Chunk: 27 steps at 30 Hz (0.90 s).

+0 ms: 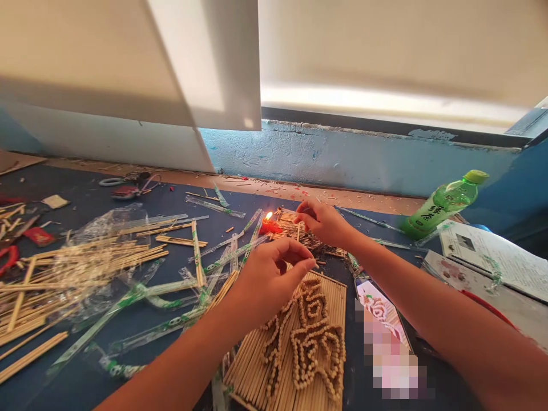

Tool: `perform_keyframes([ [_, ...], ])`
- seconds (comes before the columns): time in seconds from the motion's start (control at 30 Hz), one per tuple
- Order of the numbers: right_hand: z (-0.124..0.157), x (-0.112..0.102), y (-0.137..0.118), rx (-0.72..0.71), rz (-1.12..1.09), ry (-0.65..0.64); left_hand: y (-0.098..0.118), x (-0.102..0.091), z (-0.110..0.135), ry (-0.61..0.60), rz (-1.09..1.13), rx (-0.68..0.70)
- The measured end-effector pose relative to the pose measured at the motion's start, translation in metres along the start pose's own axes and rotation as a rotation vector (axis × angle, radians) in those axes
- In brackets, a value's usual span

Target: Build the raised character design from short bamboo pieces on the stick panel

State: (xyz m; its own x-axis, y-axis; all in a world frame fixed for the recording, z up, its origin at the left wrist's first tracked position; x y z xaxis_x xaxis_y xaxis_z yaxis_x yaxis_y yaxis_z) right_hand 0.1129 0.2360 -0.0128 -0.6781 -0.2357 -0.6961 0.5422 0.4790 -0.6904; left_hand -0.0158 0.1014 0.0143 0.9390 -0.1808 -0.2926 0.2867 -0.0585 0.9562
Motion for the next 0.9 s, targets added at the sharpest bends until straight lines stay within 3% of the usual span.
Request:
perform_keyframes([
  [0.2,0.073,-0.041,-0.003,0.053,-0.113,0.107,-0.011,-0.024,-0.006,0.229,0.144,-0.108],
  [0.4,0.141,-0.05,-0.01,0.091,-0.12,0.149,-0.021,-0.026,-0.007,0.256,0.132,-0.166],
  [0.6,0.152,-0.045,-0.025,0.011,0.032,0.121,-0.025,-0.017,-0.007,0.233,0.123,-0.156],
  [0.9,0.151,-0.039,-0.029,-0.001,0.046,0.074,-0.018,-0.012,-0.005,0.186,0.066,-0.154],
])
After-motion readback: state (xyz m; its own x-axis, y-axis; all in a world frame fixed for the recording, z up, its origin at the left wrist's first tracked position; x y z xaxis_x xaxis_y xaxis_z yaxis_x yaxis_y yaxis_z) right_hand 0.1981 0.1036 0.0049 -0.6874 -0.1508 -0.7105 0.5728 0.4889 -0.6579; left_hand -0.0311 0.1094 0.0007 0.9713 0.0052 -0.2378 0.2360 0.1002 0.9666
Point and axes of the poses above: each hand's wrist, its own z-axis away from the middle knuckle, its own x-axis out of the palm, y = z × x, the point moved 6 cm from there along -z, towards the middle knuckle, and after that the axes turned 1 degree about -x, right-handed, at the moved point
